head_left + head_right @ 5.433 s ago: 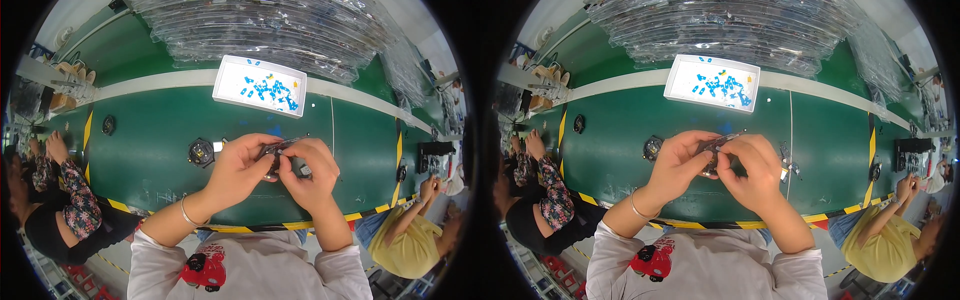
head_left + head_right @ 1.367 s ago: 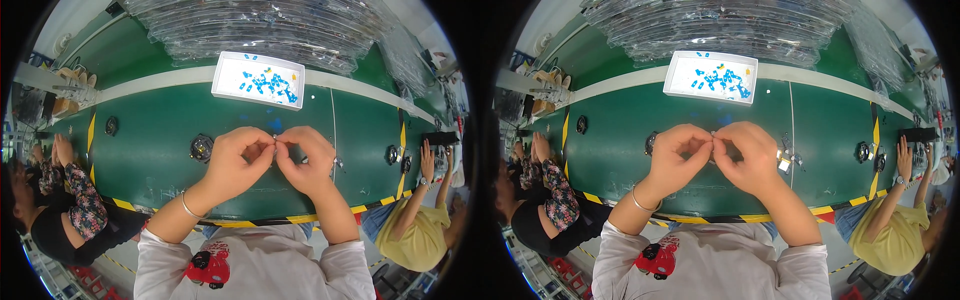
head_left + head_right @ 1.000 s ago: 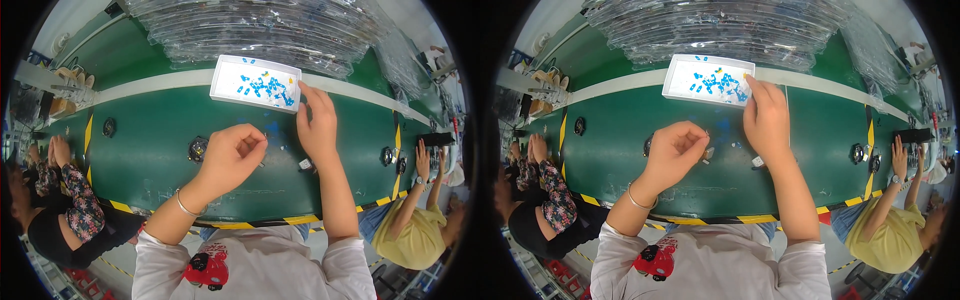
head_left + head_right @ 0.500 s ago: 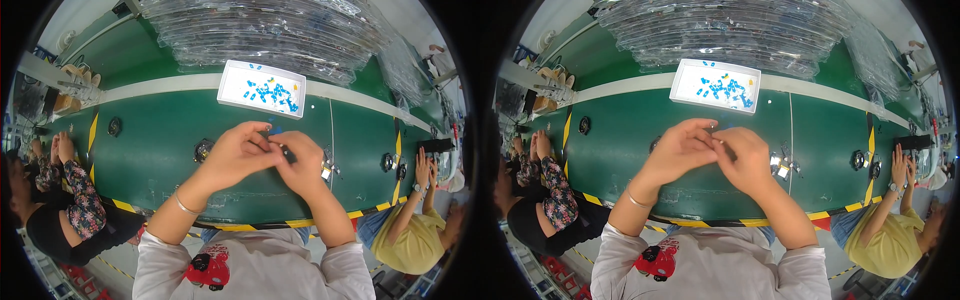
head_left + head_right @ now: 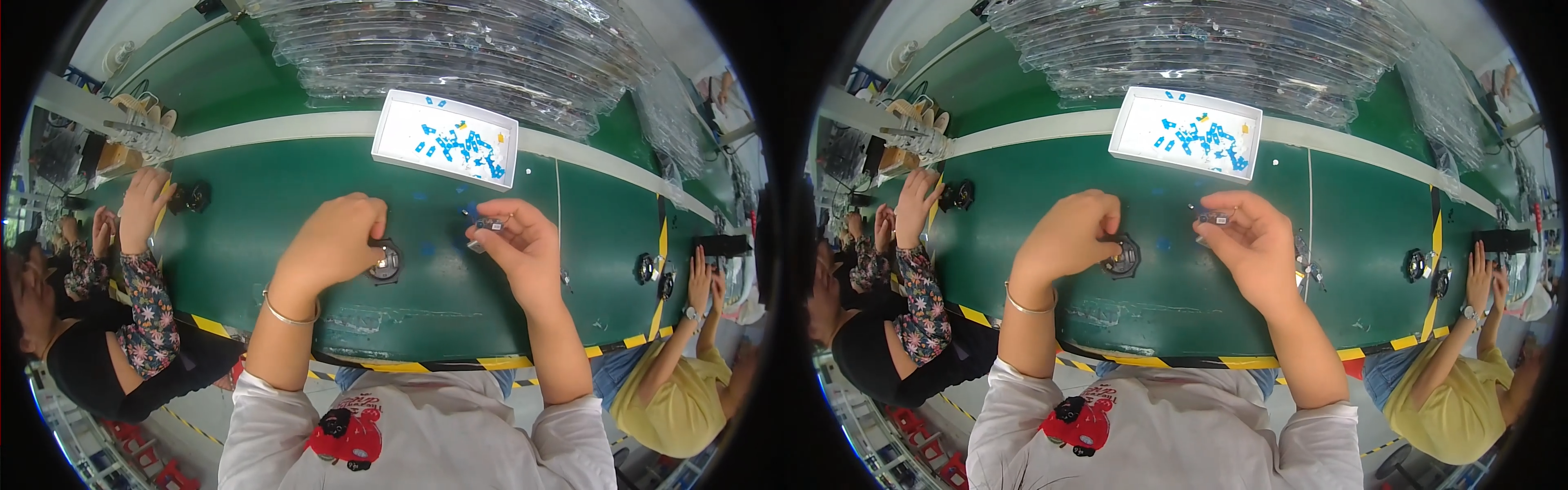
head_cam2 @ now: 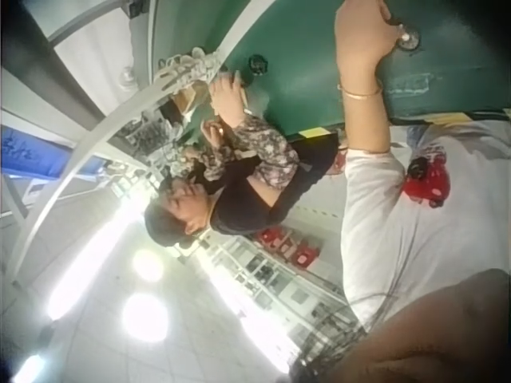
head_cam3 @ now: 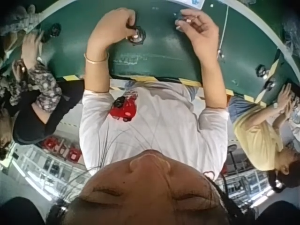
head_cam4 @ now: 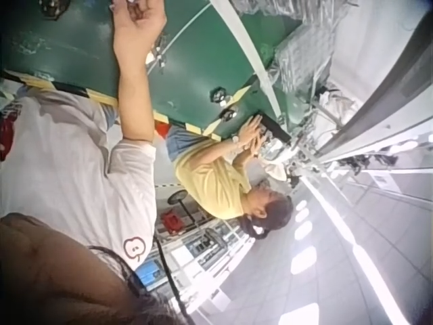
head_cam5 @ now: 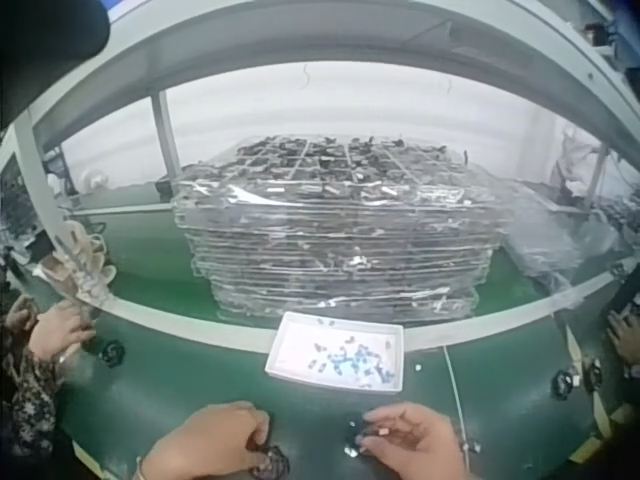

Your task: The person assembles electronic components by hand, placing circuit boards and wires into a housing on an assembly line.

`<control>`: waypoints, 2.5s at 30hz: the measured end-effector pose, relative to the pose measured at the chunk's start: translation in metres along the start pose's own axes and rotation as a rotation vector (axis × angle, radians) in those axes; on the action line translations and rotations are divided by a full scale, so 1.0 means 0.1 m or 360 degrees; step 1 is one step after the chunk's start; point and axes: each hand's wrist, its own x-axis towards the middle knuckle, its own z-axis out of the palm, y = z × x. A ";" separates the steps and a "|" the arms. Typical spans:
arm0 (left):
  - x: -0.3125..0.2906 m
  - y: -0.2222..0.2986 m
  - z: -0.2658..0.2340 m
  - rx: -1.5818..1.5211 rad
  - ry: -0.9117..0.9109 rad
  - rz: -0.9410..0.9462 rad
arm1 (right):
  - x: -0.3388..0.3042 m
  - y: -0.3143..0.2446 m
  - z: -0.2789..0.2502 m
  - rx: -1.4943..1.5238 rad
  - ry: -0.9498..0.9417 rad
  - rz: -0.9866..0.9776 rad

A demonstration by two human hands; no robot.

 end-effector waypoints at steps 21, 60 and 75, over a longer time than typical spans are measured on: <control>0.15 0.37 0.42 -0.1727 0.0242 0.0083 | -0.09 -0.01 0.04 0.0011 0.0191 -0.0199; 0.07 0.61 0.67 -0.1903 0.0660 0.0402 | -0.07 -0.06 0.18 -0.1065 0.0397 -0.1005; 0.13 0.58 0.57 -0.2108 0.0516 0.0283 | -0.10 -0.08 0.22 -0.0974 0.0319 -0.0919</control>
